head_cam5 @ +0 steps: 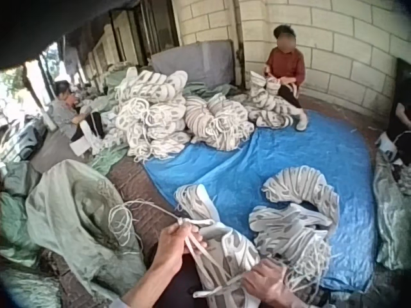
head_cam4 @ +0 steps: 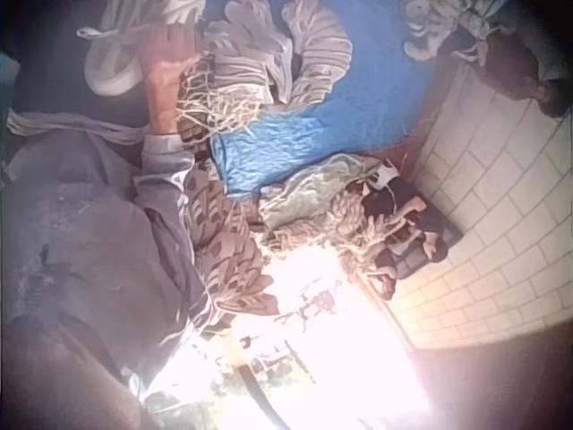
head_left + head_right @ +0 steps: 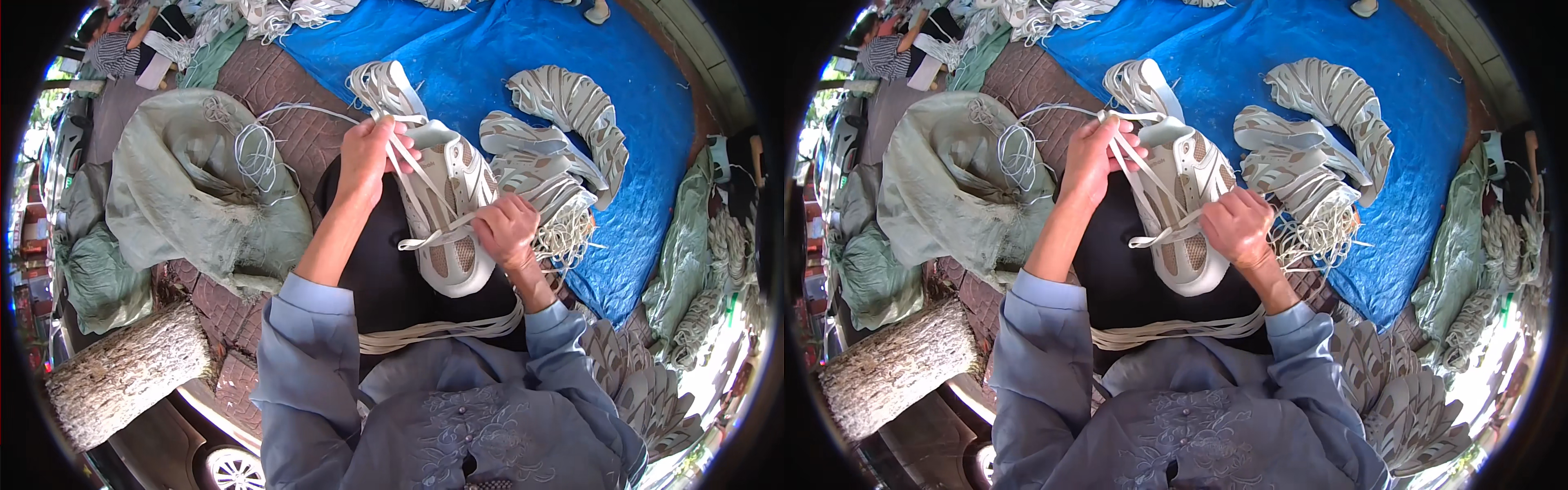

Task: The person is sitting on the ground and lacing a white sneaker. They thread a long white lace through the eyelets of the shoe, pulling it tight and adjusting the fit. The person works on a single shoe while surrounded by piles of similar shoes and laces.

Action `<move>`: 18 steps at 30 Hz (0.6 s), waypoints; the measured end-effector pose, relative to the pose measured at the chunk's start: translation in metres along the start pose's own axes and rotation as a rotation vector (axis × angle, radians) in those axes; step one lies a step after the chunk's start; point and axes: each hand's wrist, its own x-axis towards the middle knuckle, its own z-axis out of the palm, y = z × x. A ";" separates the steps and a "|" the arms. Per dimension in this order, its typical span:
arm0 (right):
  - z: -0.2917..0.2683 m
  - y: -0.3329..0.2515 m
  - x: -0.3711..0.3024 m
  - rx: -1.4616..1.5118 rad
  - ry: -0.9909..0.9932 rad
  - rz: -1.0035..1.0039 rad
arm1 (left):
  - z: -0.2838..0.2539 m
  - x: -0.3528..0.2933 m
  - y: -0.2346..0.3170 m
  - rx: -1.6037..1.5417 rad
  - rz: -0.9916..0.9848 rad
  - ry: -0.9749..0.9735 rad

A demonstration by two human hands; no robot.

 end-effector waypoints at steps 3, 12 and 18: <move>0.001 -0.006 0.003 0.046 0.006 0.037 | -0.002 0.003 0.003 0.160 0.055 0.033; 0.005 -0.001 -0.021 0.062 0.042 0.097 | -0.004 0.009 0.002 -0.080 0.006 0.044; 0.014 -0.004 -0.034 0.243 -0.045 0.208 | -0.006 0.026 0.021 -0.115 0.004 -0.001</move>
